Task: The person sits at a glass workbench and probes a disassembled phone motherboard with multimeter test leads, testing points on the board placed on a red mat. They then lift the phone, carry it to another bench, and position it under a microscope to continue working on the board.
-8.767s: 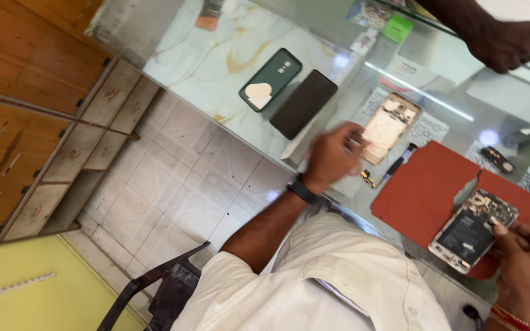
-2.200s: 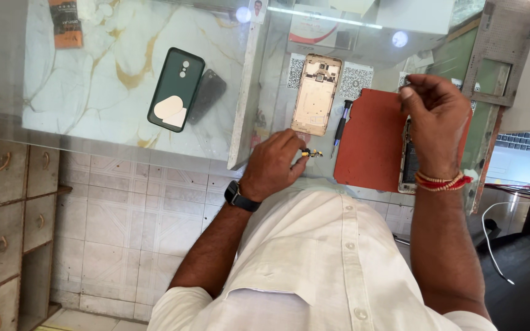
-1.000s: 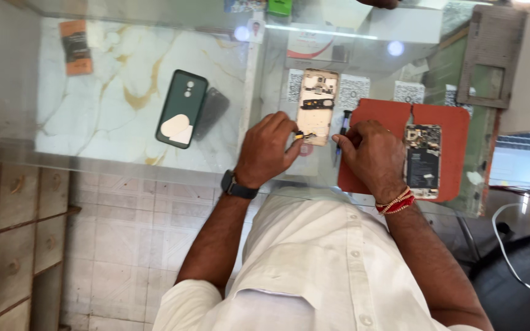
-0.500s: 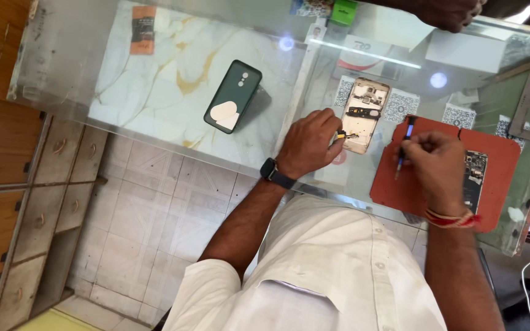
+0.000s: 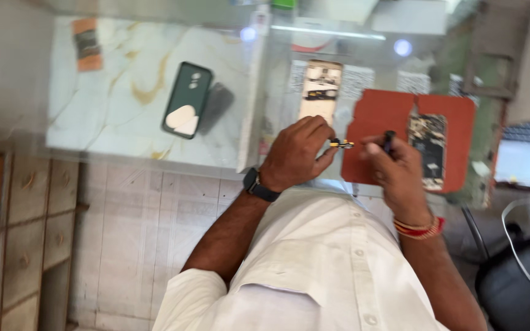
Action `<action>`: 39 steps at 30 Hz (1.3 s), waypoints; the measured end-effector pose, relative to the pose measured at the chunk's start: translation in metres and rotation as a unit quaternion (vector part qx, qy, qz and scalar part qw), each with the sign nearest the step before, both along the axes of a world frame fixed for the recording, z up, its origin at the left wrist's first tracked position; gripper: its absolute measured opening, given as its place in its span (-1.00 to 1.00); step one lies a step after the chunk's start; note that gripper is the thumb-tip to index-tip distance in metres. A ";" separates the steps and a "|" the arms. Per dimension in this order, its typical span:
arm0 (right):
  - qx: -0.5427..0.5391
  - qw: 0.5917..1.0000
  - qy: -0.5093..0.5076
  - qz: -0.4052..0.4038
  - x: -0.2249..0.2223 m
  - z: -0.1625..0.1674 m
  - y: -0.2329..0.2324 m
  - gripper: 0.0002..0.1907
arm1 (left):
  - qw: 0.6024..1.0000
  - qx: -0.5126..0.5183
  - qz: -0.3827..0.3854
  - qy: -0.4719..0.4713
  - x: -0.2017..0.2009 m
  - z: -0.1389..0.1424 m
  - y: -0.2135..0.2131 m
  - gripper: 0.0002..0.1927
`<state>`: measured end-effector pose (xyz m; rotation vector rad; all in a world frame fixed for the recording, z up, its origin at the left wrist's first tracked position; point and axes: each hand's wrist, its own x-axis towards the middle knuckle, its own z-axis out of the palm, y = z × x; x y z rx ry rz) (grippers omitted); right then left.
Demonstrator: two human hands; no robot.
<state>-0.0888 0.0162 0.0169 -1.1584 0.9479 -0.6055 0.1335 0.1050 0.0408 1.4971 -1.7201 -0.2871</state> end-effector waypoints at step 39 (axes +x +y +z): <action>-0.347 0.792 0.467 -0.182 -0.095 -0.019 -0.001 -0.66 | 0.920 0.201 0.296 -0.158 -0.008 -0.042 -0.067 0.08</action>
